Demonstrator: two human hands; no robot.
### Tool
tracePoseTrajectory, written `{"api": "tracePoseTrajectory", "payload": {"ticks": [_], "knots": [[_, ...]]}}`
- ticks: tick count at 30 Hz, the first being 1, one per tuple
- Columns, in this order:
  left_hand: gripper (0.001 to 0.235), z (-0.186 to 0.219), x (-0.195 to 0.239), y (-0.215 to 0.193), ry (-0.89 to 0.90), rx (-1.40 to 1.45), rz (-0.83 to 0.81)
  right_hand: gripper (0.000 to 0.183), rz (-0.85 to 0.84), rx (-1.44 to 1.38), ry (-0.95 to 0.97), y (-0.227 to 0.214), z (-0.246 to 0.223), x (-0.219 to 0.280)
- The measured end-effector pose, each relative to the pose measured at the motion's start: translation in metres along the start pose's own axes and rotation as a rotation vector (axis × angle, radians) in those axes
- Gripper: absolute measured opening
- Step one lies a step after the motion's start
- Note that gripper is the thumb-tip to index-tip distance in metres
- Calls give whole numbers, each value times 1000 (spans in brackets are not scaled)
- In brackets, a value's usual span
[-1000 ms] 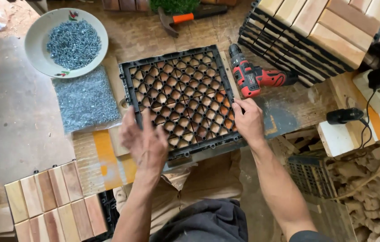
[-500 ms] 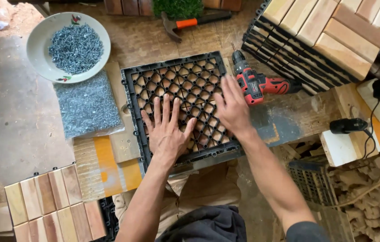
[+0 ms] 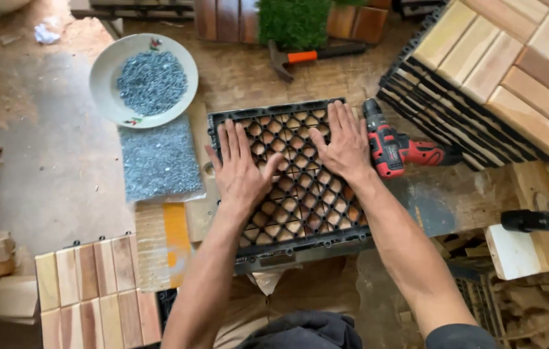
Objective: Assembling wooden deck tiles by placing wood slats into a plastic grid and securing them with screws using a power drill.
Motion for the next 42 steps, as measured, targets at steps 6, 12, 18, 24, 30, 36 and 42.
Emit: {"api": "tracePoseTrajectory", "payload": {"ticks": [6, 12, 18, 24, 30, 36, 42], "knots": [[105, -15, -20, 3, 6, -29, -9, 86, -116, -57, -1, 2, -2, -4], [105, -22, -18, 3, 1, 114, -156, 74, -129, -271, -157, -32, 2, 20], [41, -114, -35, -67, 139, 88, 642, 48, 91, 46, -328, -64, 94, 56], [41, -209, -75, -60, -63, 100, 369, 92, -131, 151, -385, -55, 102, 57], [61, -270, -139, 8, 122, -190, 585, 119, -593, 31, -102, -66, 81, 54], [52, -240, -147, -21, -312, 125, 41, 117, -548, -76, -11, -57, 100, 46], [50, -218, -129, -46, -429, 289, -84, 115, -540, 15, 65, -28, 131, 45]]}}
Point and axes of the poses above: each hand's wrist, its own x-axis away from the middle knuckle, its own y-axis out of the palm, z = x × y, the point moved 10 cm from there along -x, towards the middle knuckle, and after that the axes turned 9 degrees about -z, right-handed, at the moved point
